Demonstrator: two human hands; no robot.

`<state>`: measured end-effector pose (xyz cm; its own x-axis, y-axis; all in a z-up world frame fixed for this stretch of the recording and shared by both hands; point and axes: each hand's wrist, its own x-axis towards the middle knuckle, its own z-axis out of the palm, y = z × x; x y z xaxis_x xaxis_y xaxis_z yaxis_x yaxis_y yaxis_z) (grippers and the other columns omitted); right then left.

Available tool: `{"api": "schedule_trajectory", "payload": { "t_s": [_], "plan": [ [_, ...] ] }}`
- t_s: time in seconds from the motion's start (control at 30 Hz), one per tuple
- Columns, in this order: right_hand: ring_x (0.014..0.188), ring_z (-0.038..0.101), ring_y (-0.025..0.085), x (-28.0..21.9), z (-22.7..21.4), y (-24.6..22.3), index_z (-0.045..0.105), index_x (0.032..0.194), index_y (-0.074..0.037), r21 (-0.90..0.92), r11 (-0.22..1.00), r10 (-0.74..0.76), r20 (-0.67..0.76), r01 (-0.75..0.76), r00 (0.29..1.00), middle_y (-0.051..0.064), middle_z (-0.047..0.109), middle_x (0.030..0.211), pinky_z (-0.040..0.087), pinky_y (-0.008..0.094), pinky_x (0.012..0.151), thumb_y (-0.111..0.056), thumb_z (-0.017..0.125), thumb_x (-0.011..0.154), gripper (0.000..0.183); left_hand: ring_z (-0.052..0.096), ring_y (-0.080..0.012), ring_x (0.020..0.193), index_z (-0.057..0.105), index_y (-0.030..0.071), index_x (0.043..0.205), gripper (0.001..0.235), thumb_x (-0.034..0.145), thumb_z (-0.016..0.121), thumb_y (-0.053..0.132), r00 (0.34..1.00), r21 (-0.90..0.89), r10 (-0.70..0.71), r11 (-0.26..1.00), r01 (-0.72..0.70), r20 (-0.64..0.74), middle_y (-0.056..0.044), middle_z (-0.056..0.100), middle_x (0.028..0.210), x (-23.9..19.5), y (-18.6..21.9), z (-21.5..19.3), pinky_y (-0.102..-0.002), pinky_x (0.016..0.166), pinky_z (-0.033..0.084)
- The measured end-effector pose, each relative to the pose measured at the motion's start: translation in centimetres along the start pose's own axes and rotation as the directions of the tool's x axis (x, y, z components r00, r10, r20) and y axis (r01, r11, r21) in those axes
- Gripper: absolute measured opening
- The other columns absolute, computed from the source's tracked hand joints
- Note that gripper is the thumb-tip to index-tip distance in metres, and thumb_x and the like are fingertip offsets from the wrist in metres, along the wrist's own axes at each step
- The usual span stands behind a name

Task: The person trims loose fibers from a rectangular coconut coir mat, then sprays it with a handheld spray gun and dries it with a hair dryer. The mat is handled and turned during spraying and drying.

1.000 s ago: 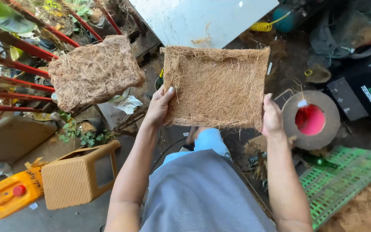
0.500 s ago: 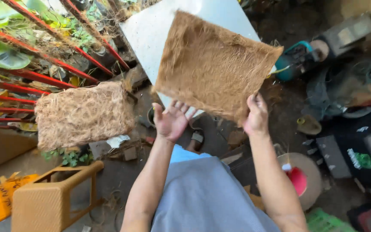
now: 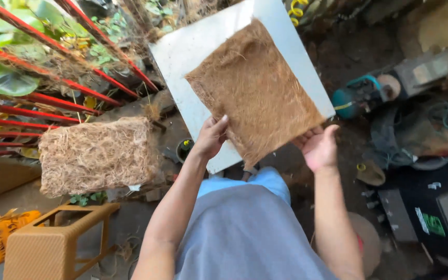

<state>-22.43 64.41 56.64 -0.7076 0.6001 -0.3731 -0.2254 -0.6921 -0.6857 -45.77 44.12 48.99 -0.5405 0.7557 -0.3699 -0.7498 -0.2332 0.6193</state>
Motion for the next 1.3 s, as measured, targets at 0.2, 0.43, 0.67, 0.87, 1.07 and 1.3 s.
{"api": "schedule_trajectory", "payload": {
  "t_s": [0.2, 0.43, 0.67, 0.87, 1.07, 1.3],
  "plan": [
    [0.106, 0.067, 0.024, 8.4, -0.8, -6.1, 0.053, 0.137, -0.006, -0.474, 0.88, 0.077, 0.143, 0.0, 0.987, 0.013, 0.066, 0.123, 0.054, 0.042, 0.093, -0.067, 0.045, 0.094, 0.075, 0.065, -0.012, 0.065, 0.069, 0.01, 0.107, 0.019, 0.092, 0.073, 0.019, 1.0, 0.122, -0.027, 0.992, 0.028, -0.009, 0.0, 0.066, 0.074, 1.4, 2.6, 2.5, -0.029, 0.058, 0.057],
    [0.088, 0.071, 0.027, 17.8, -3.8, -9.5, 0.06, 0.12, -0.004, -0.575, 0.818, 0.142, 0.187, -0.009, 0.972, 0.015, 0.069, 0.099, 0.059, 0.042, 0.08, -0.016, 0.059, 0.1, 0.023, 0.067, -0.0161, 0.083, 0.063, 0.01, 0.12, 0.036, 0.089, 0.076, 0.021, 0.995, 0.094, 0.092, 0.992, -0.087, -0.05, -0.005, 0.069, 0.094, 5.0, 0.6, 8.9, -0.032, 0.07, 0.056],
    [0.083, 0.065, 0.017, 22.8, -6.3, -15.3, 0.063, 0.111, -0.01, -0.59, 0.806, 0.099, 0.217, 0.05, 0.971, 0.005, 0.063, 0.089, 0.056, 0.031, 0.078, -0.012, 0.061, 0.097, 0.014, 0.07, -0.02, 0.091, 0.061, 0.001, 0.122, 0.034, 0.093, 0.07, 0.016, 0.954, 0.029, 0.272, 0.962, -0.271, -0.126, -0.011, 0.071, 0.102, 8.5, -3.9, 17.0, -0.036, 0.08, 0.058],
    [0.083, 0.064, 0.011, 29.7, -11.3, -14.6, 0.065, 0.108, -0.012, -0.646, 0.761, 0.131, 0.25, 0.064, 0.959, 0.002, 0.064, 0.087, 0.055, 0.026, 0.078, -0.011, 0.063, 0.098, 0.01, 0.068, -0.012, 0.084, 0.064, 0.002, 0.123, 0.029, 0.095, 0.065, 0.01, 0.856, 0.139, 0.4, 0.917, -0.374, -0.328, -0.004, 0.069, 0.096, 12.7, -8.7, 16.6, -0.028, 0.069, 0.06],
    [0.088, 0.068, 0.019, 31.8, -10.6, -14.5, 0.064, 0.112, -0.013, -0.592, 0.806, 0.173, 0.221, -0.009, 0.96, 0.008, 0.068, 0.093, 0.056, 0.034, 0.081, -0.019, 0.063, 0.099, 0.014, 0.06, -0.0393, 0.119, 0.052, 0.013, 0.145, 0.061, 0.088, 0.074, 0.018, 0.945, 0.019, 0.228, 0.973, -0.23, -0.235, -0.017, 0.061, 0.132, 12.9, -6.3, 17.0, -0.054, 0.095, 0.051],
    [0.099, 0.064, 0.015, 33.0, -3.0, -21.1, 0.058, 0.134, -0.013, -0.727, 0.686, 0.193, 0.194, 0.009, 0.962, 0.005, 0.065, 0.112, 0.053, 0.029, 0.084, -0.055, 0.063, 0.094, 0.058, 0.065, -0.0354, 0.111, 0.053, 0.005, 0.142, 0.049, 0.094, 0.062, 0.006, 0.886, -0.017, 0.339, 0.932, -0.363, -0.315, -0.02, 0.065, 0.124, 17.1, -5.0, 17.2, -0.054, 0.095, 0.052]
  ]
}}
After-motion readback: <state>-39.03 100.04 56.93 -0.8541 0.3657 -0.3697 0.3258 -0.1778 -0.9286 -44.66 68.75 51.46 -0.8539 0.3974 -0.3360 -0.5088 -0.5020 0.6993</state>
